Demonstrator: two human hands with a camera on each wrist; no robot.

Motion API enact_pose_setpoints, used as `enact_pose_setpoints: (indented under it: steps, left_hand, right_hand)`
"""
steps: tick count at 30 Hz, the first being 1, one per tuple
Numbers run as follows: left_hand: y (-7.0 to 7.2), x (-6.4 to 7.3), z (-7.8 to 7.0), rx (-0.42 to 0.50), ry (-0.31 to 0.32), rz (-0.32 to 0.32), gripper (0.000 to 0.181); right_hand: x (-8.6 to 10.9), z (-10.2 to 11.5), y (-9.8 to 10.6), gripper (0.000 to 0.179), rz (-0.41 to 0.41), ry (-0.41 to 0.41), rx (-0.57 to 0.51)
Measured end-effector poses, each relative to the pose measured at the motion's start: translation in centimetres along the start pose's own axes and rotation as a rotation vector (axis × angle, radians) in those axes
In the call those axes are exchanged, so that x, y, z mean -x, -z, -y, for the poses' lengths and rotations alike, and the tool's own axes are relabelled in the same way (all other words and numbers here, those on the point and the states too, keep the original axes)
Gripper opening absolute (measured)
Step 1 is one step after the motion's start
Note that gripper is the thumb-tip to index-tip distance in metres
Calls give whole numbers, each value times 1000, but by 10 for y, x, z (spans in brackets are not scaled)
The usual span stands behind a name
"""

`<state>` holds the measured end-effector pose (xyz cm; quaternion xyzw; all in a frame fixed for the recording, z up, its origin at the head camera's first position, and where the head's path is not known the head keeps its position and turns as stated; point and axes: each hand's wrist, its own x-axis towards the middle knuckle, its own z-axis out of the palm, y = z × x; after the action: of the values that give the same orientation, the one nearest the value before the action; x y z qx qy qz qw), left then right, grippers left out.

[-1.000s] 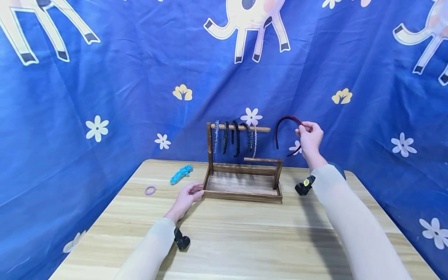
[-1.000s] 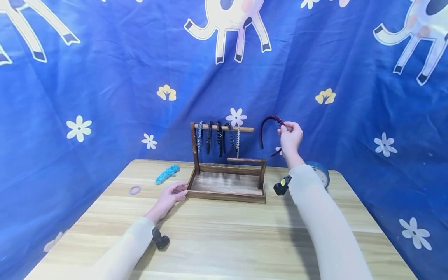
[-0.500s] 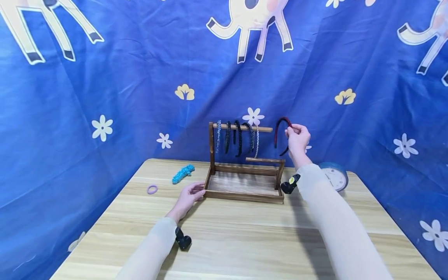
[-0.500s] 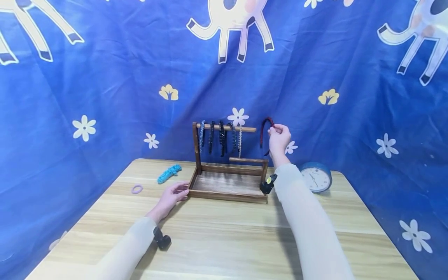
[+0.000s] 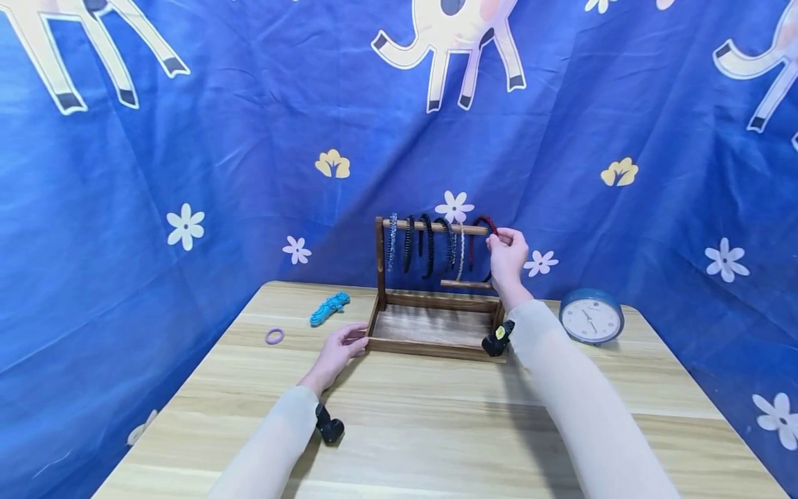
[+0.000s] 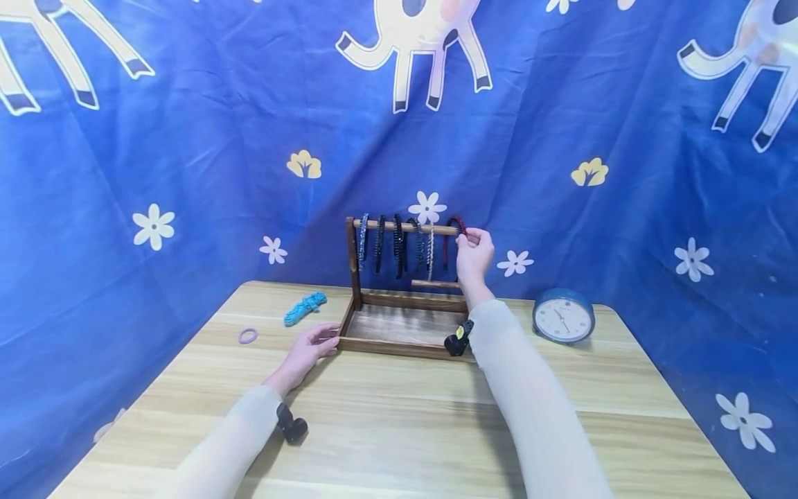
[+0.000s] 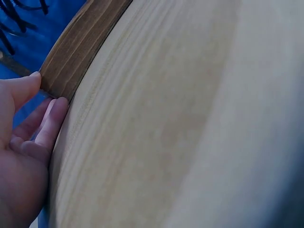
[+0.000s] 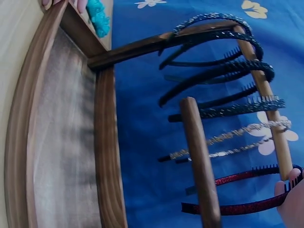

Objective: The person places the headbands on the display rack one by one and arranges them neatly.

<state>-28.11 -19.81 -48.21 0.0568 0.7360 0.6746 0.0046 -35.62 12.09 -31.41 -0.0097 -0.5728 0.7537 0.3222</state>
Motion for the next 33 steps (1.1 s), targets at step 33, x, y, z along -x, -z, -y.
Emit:
enact_pose_setpoints:
  steps: [33]
  left_hand:
    - [-3, 0, -1, 12, -13, -22, 40]
  right_hand:
    - [6, -9, -5, 34, 143, -82, 156]
